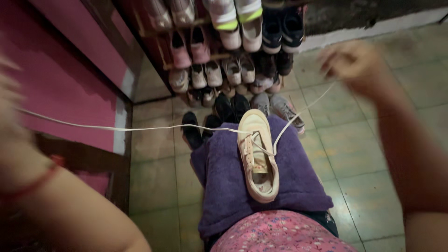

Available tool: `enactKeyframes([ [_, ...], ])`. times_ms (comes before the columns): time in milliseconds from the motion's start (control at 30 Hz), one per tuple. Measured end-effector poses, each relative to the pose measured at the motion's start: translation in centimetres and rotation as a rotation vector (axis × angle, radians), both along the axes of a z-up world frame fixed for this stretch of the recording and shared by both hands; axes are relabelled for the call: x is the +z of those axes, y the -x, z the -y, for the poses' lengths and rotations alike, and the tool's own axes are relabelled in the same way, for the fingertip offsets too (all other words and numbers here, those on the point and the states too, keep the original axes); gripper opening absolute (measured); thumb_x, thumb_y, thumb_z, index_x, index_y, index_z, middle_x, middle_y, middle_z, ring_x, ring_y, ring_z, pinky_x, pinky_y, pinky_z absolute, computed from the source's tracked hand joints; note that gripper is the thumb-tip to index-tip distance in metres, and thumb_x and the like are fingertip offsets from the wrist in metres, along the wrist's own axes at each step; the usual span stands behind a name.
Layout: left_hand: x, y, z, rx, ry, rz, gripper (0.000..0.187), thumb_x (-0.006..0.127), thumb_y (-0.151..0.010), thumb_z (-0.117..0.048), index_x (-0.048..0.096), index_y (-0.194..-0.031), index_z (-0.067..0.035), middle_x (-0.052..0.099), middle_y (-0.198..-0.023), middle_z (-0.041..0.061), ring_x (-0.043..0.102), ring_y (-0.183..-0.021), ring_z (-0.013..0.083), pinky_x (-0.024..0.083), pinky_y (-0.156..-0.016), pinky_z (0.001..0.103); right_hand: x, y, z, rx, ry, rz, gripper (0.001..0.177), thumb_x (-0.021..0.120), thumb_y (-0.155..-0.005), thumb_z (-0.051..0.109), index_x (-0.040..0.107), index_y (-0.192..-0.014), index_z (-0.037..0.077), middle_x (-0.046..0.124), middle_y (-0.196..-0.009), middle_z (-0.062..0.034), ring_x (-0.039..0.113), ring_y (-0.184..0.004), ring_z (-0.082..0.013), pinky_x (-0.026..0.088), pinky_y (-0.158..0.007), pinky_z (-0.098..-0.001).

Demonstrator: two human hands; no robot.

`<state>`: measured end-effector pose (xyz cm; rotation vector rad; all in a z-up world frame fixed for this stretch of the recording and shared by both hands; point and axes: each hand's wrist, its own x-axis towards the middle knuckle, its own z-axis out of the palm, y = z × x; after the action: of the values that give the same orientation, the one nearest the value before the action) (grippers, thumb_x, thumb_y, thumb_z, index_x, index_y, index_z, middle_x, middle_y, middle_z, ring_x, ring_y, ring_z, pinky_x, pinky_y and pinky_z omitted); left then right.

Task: The person removes the old shoelaces from a white sneaker and threads new white laces through the eyelets. They pull the laces tight and continue lacing the shoe, finishing with a tied bow.

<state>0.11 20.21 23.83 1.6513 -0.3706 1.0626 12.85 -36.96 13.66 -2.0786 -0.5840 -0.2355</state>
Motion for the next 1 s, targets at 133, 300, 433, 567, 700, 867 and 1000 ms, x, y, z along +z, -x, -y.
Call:
enactKeyframes([
  [133, -9.2, -1.5, 3.8, 0.132, -0.209, -0.427, 0.004, 0.068, -0.104, -0.006, 0.069, -0.108, -0.006, 0.072, -0.099, 0.003, 0.066, -0.085, 0.0113, 0.056, -0.074, 0.029, -10.0, 2.8, -5.5, -0.023, 0.417, -0.149, 0.025, 0.064, -0.091, 0.016, 0.076, -0.112, 0.008, 0.077, -0.098, -0.0114, 0.072, -0.086, -0.022, 0.057, -0.078, -0.0368],
  [300, -19.2, -1.6, 13.7, -0.042, -0.345, -1.064, 0.025, 0.066, -0.092, -0.03, 0.076, -0.104, -0.009, 0.079, -0.089, 0.012, 0.077, -0.08, 0.0213, 0.057, -0.071, 0.036, -12.4, 7.1, -10.4, 0.047, 0.397, -0.365, 0.036, 0.07, -0.088, 0.042, 0.071, -0.102, 0.008, 0.074, -0.083, -0.0111, 0.073, -0.075, -0.0246, 0.056, -0.069, -0.0391],
  [433, -23.3, -1.6, 18.4, -0.145, -0.584, -0.97, 0.031, 0.069, -0.091, -0.034, 0.072, -0.106, -0.007, 0.075, -0.1, 0.016, 0.072, -0.089, 0.0339, 0.055, -0.075, 0.043, -10.5, 8.5, -13.2, 0.018, 0.508, -0.274, 0.047, 0.076, -0.079, 0.049, 0.069, -0.102, 0.01, 0.07, -0.08, -0.0113, 0.069, -0.071, -0.0298, 0.053, -0.064, -0.042],
  [567, -25.1, -3.6, 21.2, -0.072, -0.534, -0.723, 0.036, 0.069, -0.094, -0.036, 0.063, -0.109, -0.004, 0.068, -0.108, 0.016, 0.067, -0.098, 0.0375, 0.053, -0.08, 0.045, -10.0, 8.4, -14.5, 0.072, 0.493, -0.078, 0.042, 0.077, -0.081, 0.047, 0.071, -0.092, 0.007, 0.068, -0.084, -0.0133, 0.068, -0.072, -0.0331, 0.052, -0.063, -0.0428],
  [700, -25.9, -5.4, 22.1, -0.196, -0.535, -0.674, 0.036, 0.07, -0.095, -0.038, 0.062, -0.105, -0.004, 0.061, -0.104, 0.014, 0.062, -0.098, 0.0349, 0.051, -0.083, 0.044, -12.1, 7.6, -13.7, 0.123, 0.458, -0.122, 0.033, 0.076, -0.084, 0.04, 0.074, -0.081, 0.007, 0.068, -0.083, -0.0116, 0.068, -0.072, -0.0298, 0.052, -0.064, -0.04],
  [867, -26.4, -6.3, 22.1, -0.24, -0.583, -0.6, 0.031, 0.07, -0.095, -0.036, 0.066, -0.099, -0.006, 0.06, -0.105, 0.012, 0.058, -0.102, 0.0319, 0.048, -0.087, 0.044, -15.9, 4.0, -8.7, -0.086, 0.026, -0.388, 0.029, 0.071, -0.093, 0.033, 0.074, -0.09, 0.004, 0.066, -0.081, -0.0073, 0.063, -0.072, -0.0194, 0.052, -0.064, -0.0334],
  [1000, -26.5, -6.7, 21.7, -0.302, -0.616, -0.606, 0.027, 0.067, -0.098, -0.034, 0.067, -0.1, -0.007, 0.06, -0.104, 0.01, 0.057, -0.102, 0.0306, 0.044, -0.088, 0.043, -17.7, 2.6, -7.1, -0.182, 0.234, -0.477, 0.03, 0.073, -0.094, 0.033, 0.076, -0.093, 0.003, 0.068, -0.083, -0.0086, 0.065, -0.076, -0.0199, 0.052, -0.071, -0.0341],
])
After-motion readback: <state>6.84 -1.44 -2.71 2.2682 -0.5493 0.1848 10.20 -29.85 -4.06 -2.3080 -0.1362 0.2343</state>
